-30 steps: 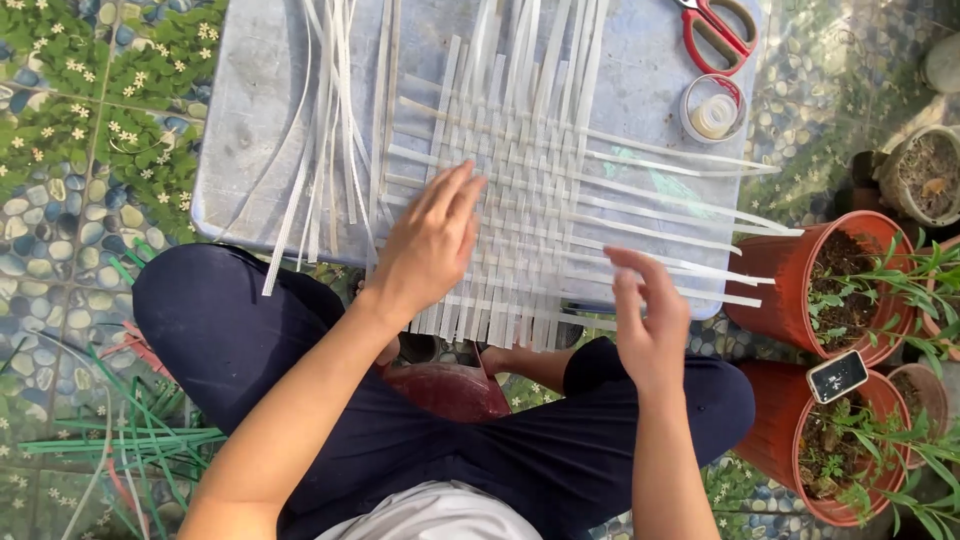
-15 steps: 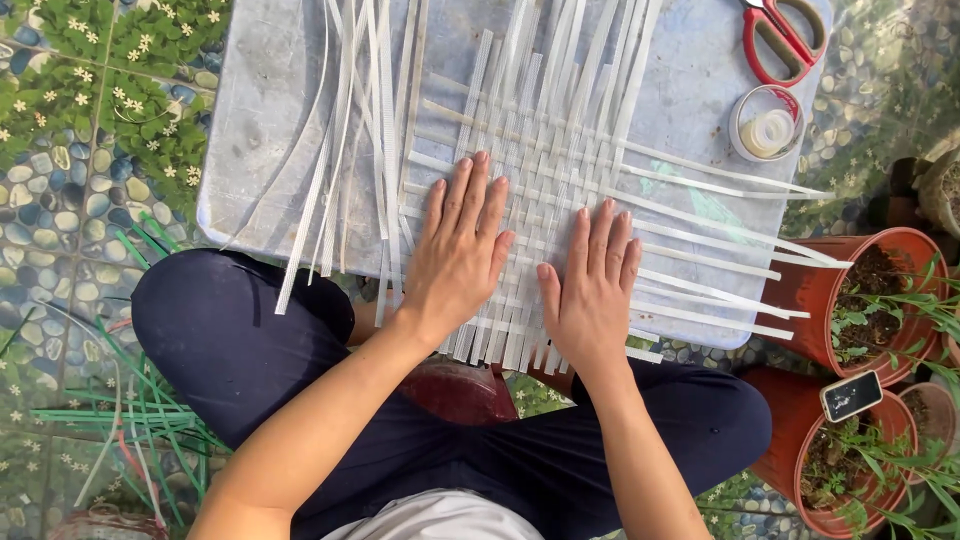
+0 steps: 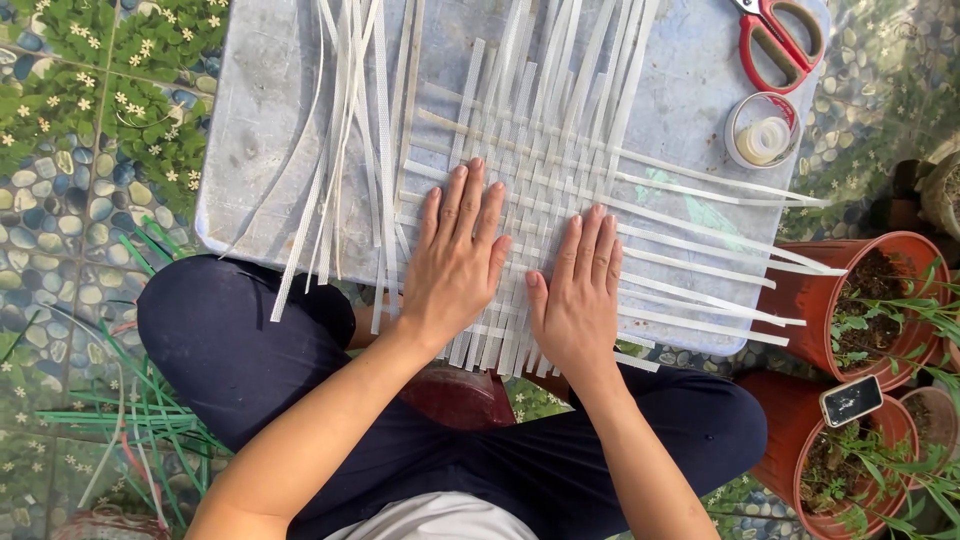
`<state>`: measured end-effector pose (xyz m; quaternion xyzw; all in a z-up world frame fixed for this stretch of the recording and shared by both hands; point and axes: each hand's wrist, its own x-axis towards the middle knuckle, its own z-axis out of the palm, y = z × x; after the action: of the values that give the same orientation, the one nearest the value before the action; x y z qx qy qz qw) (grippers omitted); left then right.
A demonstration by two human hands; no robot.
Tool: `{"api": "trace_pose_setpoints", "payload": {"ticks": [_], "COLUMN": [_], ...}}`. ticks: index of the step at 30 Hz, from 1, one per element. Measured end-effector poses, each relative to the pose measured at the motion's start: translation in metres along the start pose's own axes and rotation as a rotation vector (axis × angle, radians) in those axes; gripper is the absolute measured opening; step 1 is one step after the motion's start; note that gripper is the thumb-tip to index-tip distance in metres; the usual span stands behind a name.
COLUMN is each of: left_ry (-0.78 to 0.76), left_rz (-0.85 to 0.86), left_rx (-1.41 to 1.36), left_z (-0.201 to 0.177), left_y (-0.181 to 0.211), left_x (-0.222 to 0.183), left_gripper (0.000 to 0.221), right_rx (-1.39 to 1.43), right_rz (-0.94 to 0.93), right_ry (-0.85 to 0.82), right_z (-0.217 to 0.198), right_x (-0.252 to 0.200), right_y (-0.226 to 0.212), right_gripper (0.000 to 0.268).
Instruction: A person weaves white plastic strips together on a flat tray to create a mat, using an over-under threading technique.
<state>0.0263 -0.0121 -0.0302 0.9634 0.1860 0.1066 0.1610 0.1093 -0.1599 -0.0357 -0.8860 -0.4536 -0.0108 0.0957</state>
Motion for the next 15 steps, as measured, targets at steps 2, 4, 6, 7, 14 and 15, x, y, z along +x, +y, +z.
{"api": "trace_pose_setpoints", "payload": {"ticks": [2,4,6,7,14,15], "left_ry": [0.0,-0.001,-0.015,-0.013,0.019,0.019], "left_rz": [-0.005,-0.009,-0.03,-0.029,-0.04,-0.04], "left_rx": [-0.001,-0.003,-0.026,-0.025,0.002,-0.003], "left_z": [0.001,0.0008,-0.0009,-0.0006,0.0004,0.0008], "left_y": [0.0002,0.0011,0.002,0.003,0.0074,0.0075], "left_x": [-0.0003,-0.0001,0.0001,-0.0007,-0.0014,-0.0016], "left_gripper": [0.055,0.055,0.055,0.055,0.053,0.053], "right_rx": [0.003,0.006,-0.005,-0.005,-0.009,-0.001], "right_rz": [0.008,0.018,0.025,0.024,0.044,0.046], "right_ry": [-0.004,-0.009,-0.004,-0.002,0.007,0.009], "right_z": [0.0,-0.0006,-0.0013,-0.0009,0.0012,0.0007], "right_x": [-0.0005,-0.0008,-0.0005,-0.0014,-0.0001,0.0001], "right_y": [-0.0008,-0.0016,-0.0034,-0.0037,-0.0068,-0.0073], "right_gripper": [0.07,0.07,0.069,0.069,0.07,0.07]}}
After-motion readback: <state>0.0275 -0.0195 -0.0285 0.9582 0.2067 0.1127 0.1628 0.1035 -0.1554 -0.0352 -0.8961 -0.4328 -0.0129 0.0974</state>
